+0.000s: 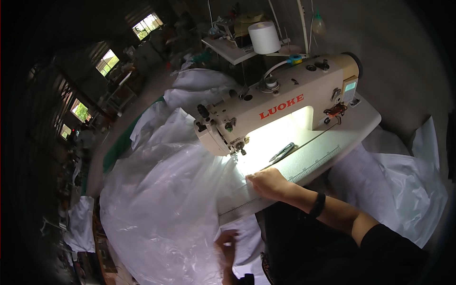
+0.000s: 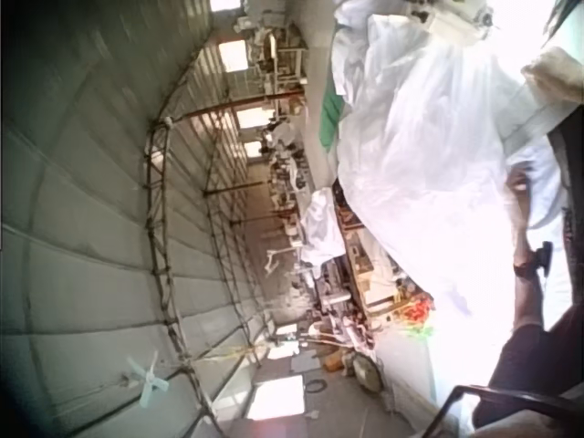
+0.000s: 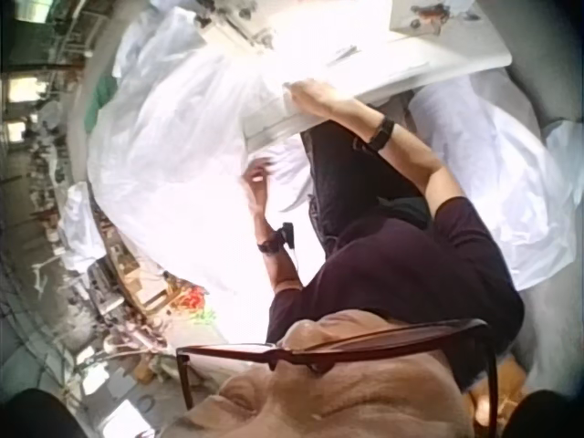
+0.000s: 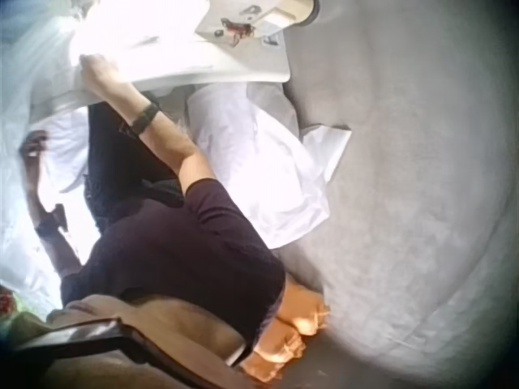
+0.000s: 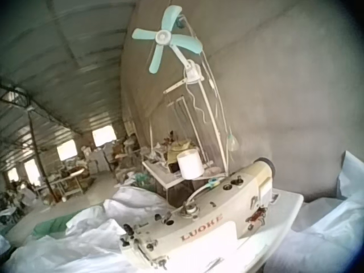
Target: Sewing large white plastic sheets using an industrial sewing machine in a manufacturing environment.
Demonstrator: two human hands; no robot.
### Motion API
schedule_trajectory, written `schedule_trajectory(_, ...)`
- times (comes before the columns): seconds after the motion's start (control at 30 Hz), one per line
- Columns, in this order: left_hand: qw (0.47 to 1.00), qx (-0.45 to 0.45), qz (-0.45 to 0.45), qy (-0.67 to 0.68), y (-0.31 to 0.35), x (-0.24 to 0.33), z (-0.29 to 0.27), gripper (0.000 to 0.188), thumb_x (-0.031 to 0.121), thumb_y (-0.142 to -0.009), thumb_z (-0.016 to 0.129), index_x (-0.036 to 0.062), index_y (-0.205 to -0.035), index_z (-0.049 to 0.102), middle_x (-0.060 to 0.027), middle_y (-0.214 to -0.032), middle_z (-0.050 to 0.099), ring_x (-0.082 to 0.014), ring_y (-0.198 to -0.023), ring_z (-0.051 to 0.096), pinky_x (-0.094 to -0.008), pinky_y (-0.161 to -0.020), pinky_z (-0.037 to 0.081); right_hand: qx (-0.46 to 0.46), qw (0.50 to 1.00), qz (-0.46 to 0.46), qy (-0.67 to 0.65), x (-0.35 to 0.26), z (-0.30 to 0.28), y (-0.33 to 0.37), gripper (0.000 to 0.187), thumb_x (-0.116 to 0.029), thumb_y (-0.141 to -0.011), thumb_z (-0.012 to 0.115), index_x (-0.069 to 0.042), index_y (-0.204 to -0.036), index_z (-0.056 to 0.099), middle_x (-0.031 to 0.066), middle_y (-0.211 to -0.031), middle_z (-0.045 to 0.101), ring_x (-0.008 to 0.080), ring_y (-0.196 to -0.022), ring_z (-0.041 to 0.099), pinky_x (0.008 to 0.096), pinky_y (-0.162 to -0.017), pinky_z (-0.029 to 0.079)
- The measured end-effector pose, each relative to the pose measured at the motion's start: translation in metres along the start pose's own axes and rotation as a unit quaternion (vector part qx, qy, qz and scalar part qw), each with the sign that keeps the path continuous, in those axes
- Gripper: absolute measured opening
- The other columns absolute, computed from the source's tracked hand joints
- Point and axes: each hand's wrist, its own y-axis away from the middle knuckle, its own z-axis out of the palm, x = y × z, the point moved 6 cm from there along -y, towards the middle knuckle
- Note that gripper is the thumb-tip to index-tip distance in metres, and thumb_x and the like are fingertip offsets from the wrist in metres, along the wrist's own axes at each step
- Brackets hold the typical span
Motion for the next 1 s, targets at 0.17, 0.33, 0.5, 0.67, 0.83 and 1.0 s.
schedule_trajectory(0.17, 0.939, -0.033, 0.299, -0.166, -0.049, 0.099, 0.054, 0.039, -0.004, -0.082, 0.065, 0.0050, -0.119, 0.066, -0.0153, -0.117, 0.068, -0.0347, -0.105, 0.066, -0.0421, -0.092, 0.053, 0.030, 0.998, -0.032, -0.047, 0.007, -0.005, 0.003, 0.026, -0.012, -0.085, 0.056, -0.013, -0.106, 0.071, 0.0098, -0.089, 0.072, 0.0283, -0.084, 0.071, 0.0406, -0.073, 0.056)
schedule_trajectory(0.33, 0.907, -0.076, 0.338, -0.241, -0.148, 0.102, 0.046, 0.036, 0.001, -0.086, 0.057, 0.0028, -0.121, 0.063, -0.0170, -0.128, 0.062, -0.0360, -0.126, 0.053, -0.0427, -0.109, 0.042, 0.045, 0.998, 0.001, -0.053, 0.014, -0.001, -0.009, 0.025, -0.013, -0.085, 0.057, -0.016, -0.105, 0.071, 0.0100, -0.089, 0.072, 0.0291, -0.087, 0.071, 0.0409, -0.076, 0.056)
schedule_trajectory(0.5, 0.906, -0.081, 0.329, -0.252, -0.167, 0.096, 0.051, 0.031, 0.011, -0.087, 0.065, 0.0026, -0.116, 0.065, -0.0138, -0.123, 0.062, -0.0332, -0.117, 0.055, -0.0414, -0.103, 0.044, -0.044, 0.996, 0.046, -0.060, 0.025, 0.004, -0.026, 0.029, -0.015, -0.087, 0.058, -0.019, -0.113, 0.071, 0.0132, -0.087, 0.072, 0.0317, -0.082, 0.071, 0.0431, -0.074, 0.055)
schedule_trajectory(0.67, 0.950, -0.066, 0.238, -0.189, -0.171, 0.097, 0.058, 0.032, 0.016, -0.084, 0.071, 0.0071, -0.115, 0.069, -0.0119, -0.116, 0.061, -0.0302, -0.113, 0.057, -0.0389, -0.096, 0.047, -0.021, 0.997, -0.013, -0.078, 0.040, -0.017, -0.032, 0.029, -0.024, -0.093, 0.060, -0.026, -0.121, 0.067, 0.0107, -0.080, 0.070, 0.0317, -0.076, 0.069, 0.0440, -0.070, 0.054)
schedule_trajectory(0.83, 0.966, -0.058, 0.192, -0.161, -0.177, 0.092, 0.056, 0.034, 0.018, -0.082, 0.075, 0.0081, -0.114, 0.069, -0.0100, -0.119, 0.059, -0.0279, -0.113, 0.058, -0.0373, -0.092, 0.050, -0.015, 0.995, -0.073, -0.068, 0.039, -0.012, -0.042, 0.019, -0.029, -0.094, 0.061, -0.027, -0.112, 0.068, 0.0074, -0.082, 0.071, 0.0293, -0.078, 0.069, 0.0409, -0.070, 0.054)
schedule_trajectory(1.0, 0.952, -0.025, 0.249, -0.176, -0.183, 0.091, 0.058, 0.028, 0.018, -0.084, 0.073, 0.0045, -0.108, 0.068, -0.0111, -0.116, 0.059, -0.0276, -0.107, 0.059, -0.0373, -0.089, 0.050, 0.007, 0.999, -0.001, -0.052, 0.042, -0.005, -0.052, 0.018, -0.034, -0.093, 0.061, -0.021, -0.102, 0.071, 0.0081, -0.076, 0.070, 0.0292, -0.074, 0.070, 0.0406, -0.067, 0.055)
